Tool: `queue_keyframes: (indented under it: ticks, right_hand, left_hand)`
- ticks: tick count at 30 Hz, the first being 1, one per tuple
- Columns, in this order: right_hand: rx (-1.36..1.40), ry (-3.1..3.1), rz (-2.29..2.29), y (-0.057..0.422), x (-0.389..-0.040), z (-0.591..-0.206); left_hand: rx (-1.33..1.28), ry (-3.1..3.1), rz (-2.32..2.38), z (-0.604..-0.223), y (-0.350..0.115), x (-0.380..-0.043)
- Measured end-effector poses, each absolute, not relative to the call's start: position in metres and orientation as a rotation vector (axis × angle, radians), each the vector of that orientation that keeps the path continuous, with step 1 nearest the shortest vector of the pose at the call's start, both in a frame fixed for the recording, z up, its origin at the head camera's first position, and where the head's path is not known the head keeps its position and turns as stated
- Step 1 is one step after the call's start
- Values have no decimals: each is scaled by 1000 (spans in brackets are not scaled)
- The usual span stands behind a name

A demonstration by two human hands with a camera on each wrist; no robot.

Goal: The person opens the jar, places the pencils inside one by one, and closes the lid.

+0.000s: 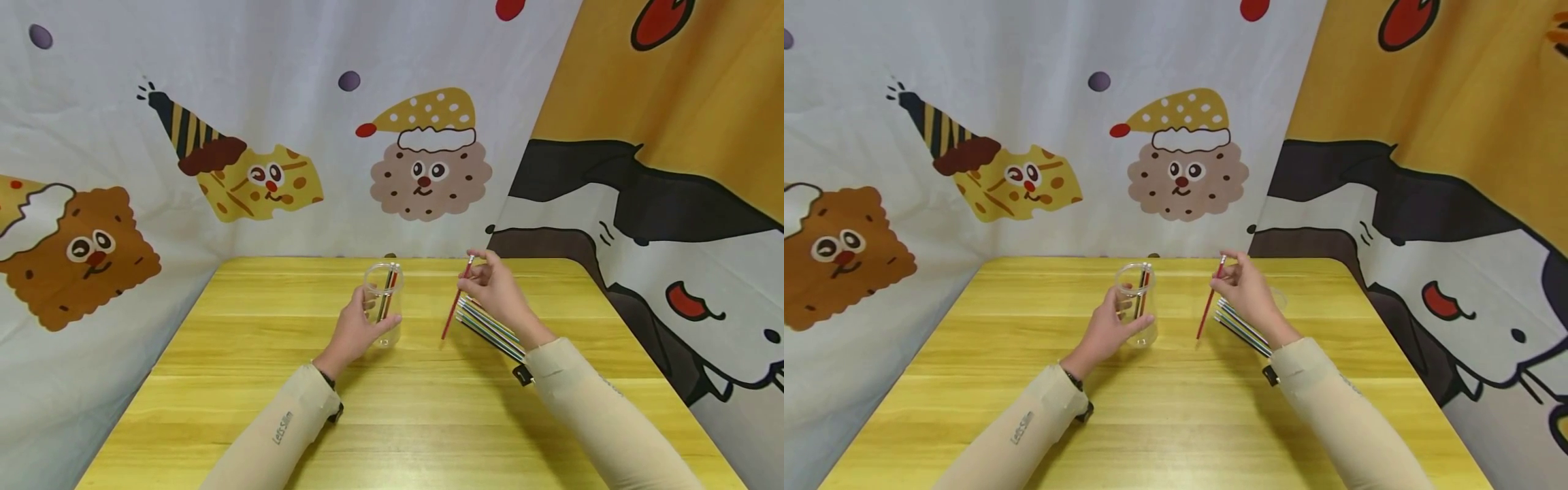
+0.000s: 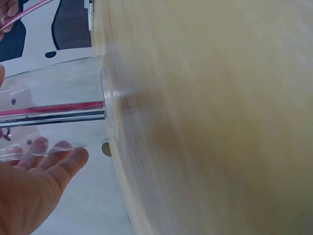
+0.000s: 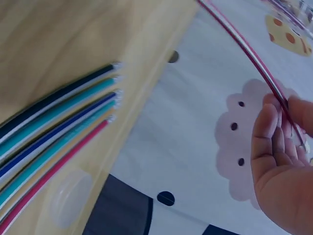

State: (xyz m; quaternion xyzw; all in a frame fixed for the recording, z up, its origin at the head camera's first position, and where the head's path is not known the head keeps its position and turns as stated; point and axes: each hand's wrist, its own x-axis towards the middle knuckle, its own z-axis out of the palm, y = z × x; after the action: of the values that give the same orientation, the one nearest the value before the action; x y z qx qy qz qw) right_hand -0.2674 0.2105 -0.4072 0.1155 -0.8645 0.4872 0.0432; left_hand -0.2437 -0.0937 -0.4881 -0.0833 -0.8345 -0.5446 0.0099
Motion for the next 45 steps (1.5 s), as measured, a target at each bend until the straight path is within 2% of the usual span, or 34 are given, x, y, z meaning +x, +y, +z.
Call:
queue_keyframes:
  ticks: [24, 45]
  right_hand:
    - [383, -1891, 1970, 183, -258, -337]
    - [570, -2109, 1557, 132, -275, -344]
  left_hand:
    - [-268, -2611, -1689, -487, -93, -244]
    - [-268, -2611, -1694, -486, -94, -244]
